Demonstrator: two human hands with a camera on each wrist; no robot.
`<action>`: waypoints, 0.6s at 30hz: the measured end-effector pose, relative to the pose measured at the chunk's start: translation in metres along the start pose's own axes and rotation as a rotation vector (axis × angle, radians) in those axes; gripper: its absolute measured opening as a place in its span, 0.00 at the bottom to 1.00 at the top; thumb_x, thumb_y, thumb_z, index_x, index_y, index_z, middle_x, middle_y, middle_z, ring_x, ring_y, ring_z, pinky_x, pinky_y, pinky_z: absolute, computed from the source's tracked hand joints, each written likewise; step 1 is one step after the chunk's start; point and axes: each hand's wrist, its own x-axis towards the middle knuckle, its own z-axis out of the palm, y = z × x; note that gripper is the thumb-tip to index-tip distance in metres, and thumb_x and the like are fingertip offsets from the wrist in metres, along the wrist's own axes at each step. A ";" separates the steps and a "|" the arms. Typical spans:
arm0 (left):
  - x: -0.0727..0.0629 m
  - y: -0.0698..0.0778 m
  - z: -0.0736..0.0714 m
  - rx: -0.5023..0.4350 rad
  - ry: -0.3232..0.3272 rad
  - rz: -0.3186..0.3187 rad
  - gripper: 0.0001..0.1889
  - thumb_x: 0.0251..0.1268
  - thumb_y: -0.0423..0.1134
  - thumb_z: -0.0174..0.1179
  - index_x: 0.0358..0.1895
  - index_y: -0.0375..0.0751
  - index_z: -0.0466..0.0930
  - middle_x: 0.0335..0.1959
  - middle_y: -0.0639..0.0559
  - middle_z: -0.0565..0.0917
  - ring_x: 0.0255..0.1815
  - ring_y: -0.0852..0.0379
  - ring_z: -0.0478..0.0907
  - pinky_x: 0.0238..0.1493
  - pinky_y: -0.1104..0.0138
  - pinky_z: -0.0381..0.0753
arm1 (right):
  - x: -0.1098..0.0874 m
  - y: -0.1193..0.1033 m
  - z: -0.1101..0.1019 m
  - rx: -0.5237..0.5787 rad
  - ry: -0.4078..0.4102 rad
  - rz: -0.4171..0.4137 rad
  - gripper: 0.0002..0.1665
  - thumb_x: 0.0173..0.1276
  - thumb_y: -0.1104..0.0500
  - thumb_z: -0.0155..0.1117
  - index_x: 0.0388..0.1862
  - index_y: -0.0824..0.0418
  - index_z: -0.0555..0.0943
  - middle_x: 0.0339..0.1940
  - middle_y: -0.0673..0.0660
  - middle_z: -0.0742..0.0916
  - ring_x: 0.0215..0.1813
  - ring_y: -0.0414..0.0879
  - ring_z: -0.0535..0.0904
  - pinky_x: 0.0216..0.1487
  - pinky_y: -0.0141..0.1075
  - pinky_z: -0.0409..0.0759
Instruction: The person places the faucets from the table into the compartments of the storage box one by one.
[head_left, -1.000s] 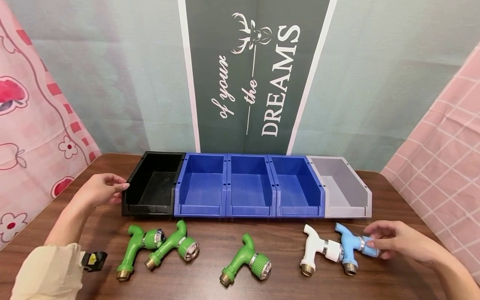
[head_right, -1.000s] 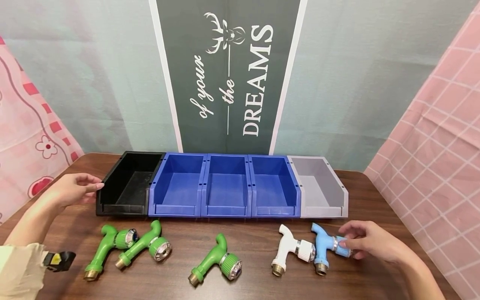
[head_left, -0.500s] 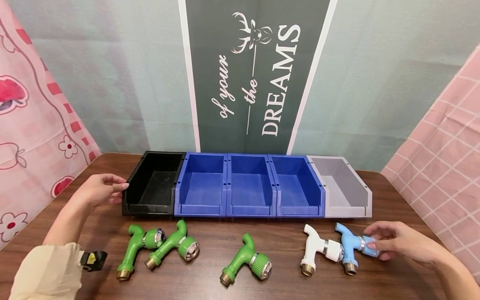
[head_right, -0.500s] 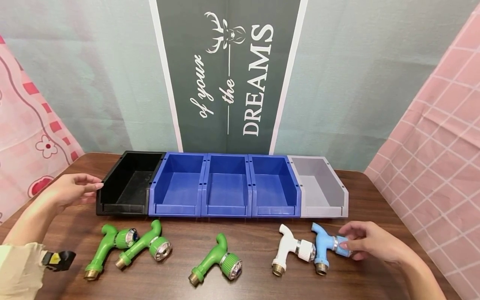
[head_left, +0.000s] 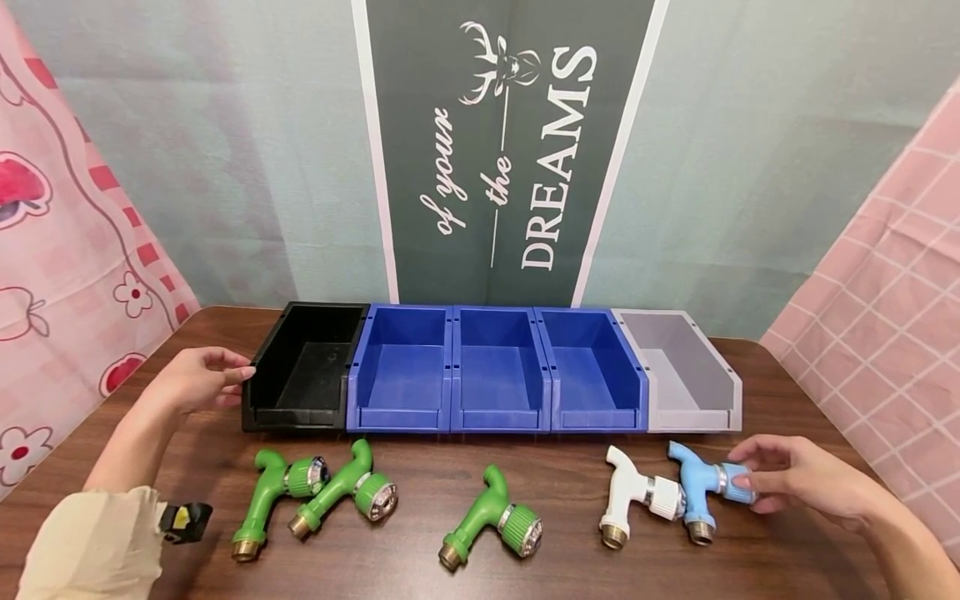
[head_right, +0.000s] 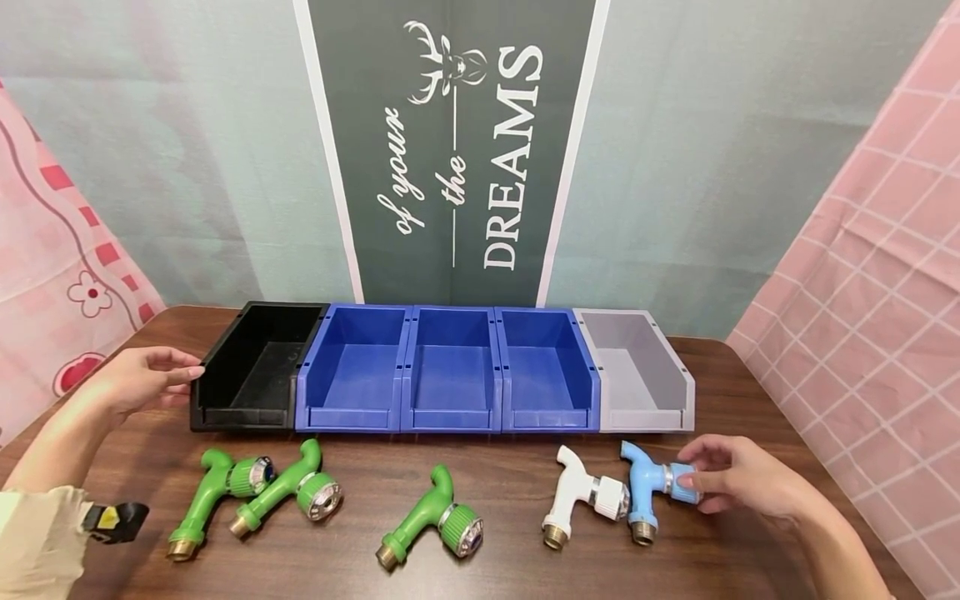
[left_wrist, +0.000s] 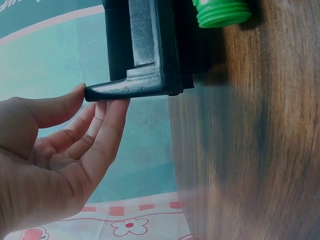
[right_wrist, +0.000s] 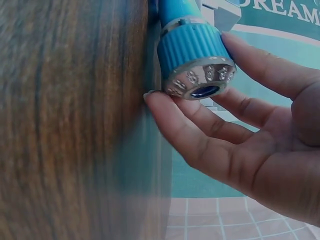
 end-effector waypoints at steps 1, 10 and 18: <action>0.000 0.000 0.000 0.006 0.001 0.001 0.17 0.65 0.32 0.54 0.46 0.16 0.65 0.26 0.55 0.76 0.27 0.62 0.75 0.33 0.64 0.82 | 0.000 0.000 0.000 0.016 0.003 -0.006 0.15 0.66 0.70 0.53 0.43 0.52 0.77 0.36 0.54 0.79 0.35 0.42 0.78 0.36 0.48 0.81; -0.001 0.001 -0.001 0.054 0.007 0.002 0.18 0.65 0.33 0.54 0.47 0.17 0.65 0.28 0.52 0.76 0.29 0.59 0.75 0.33 0.63 0.82 | -0.002 -0.001 0.000 0.117 0.064 -0.045 0.17 0.65 0.73 0.51 0.45 0.55 0.77 0.37 0.56 0.77 0.37 0.44 0.79 0.38 0.48 0.80; -0.002 0.001 0.000 0.073 0.006 0.017 0.17 0.65 0.33 0.54 0.46 0.17 0.65 0.30 0.49 0.76 0.30 0.57 0.75 0.33 0.63 0.82 | -0.003 -0.005 0.004 0.045 0.151 -0.050 0.16 0.64 0.74 0.52 0.42 0.56 0.78 0.36 0.54 0.78 0.35 0.44 0.80 0.37 0.46 0.81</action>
